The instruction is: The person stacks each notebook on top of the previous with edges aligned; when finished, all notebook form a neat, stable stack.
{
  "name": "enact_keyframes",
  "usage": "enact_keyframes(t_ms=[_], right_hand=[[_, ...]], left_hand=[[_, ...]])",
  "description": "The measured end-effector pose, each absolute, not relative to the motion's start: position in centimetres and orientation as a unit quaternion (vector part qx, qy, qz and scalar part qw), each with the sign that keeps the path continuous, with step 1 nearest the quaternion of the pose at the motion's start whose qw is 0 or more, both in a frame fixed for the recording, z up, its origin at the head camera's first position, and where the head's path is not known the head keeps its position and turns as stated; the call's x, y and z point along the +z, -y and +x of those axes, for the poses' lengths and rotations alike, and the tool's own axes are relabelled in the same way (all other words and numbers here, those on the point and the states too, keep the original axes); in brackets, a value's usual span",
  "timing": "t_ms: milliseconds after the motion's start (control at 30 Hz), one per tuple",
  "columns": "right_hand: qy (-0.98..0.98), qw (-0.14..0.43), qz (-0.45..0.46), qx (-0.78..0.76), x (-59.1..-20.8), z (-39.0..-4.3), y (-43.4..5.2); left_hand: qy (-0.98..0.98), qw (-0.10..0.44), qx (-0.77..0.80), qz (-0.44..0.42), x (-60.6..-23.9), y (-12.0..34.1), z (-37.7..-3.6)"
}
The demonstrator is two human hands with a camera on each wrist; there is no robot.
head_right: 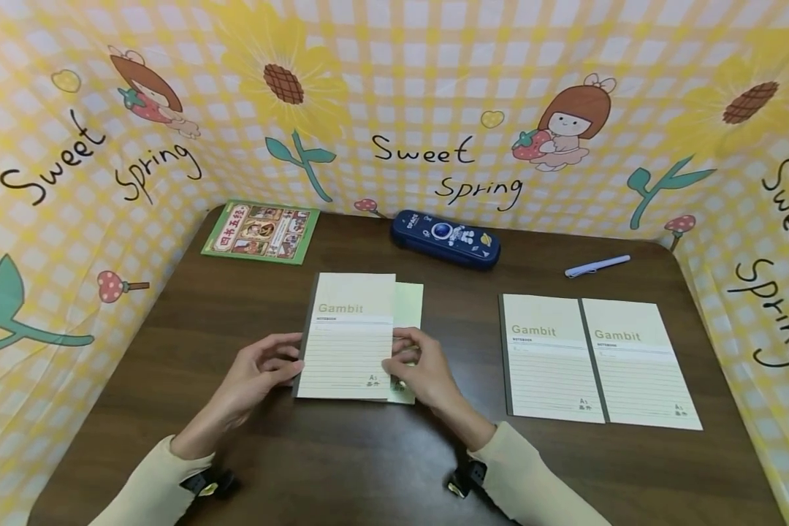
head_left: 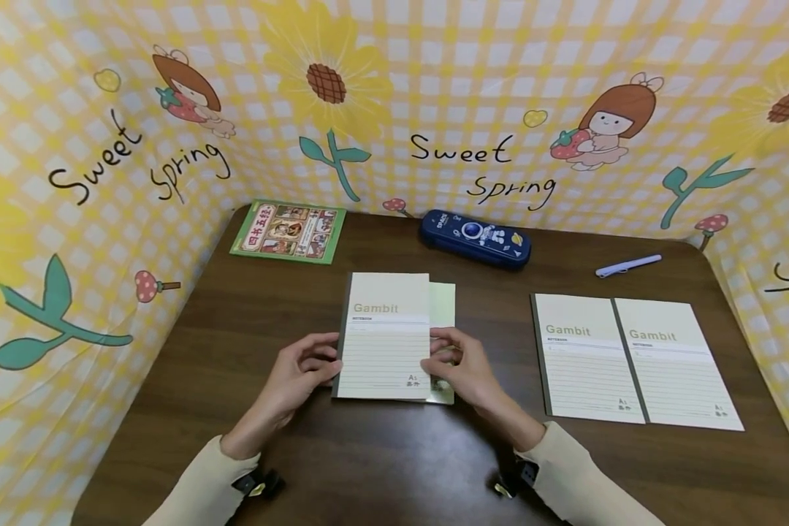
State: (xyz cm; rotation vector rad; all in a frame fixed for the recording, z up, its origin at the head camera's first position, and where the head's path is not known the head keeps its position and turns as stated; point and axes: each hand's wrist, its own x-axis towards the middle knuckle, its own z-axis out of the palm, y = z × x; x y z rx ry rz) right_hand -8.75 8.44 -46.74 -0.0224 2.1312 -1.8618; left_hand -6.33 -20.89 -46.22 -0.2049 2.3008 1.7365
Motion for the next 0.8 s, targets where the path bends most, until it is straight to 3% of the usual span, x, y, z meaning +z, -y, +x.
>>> enact_keyframes(t_ms=[400, 800], right_hand=[[-0.794, 0.131, 0.003, -0.594, -47.5, -8.3, -11.0], [-0.818, 0.091, -0.003, -0.567, -48.3, -8.1, -11.9]], left_hand=[[-0.809, 0.123, 0.574, -0.019, -46.5, 18.4, -7.7], [-0.846, 0.111, 0.520, -0.028, -47.2, 16.9, -8.1]])
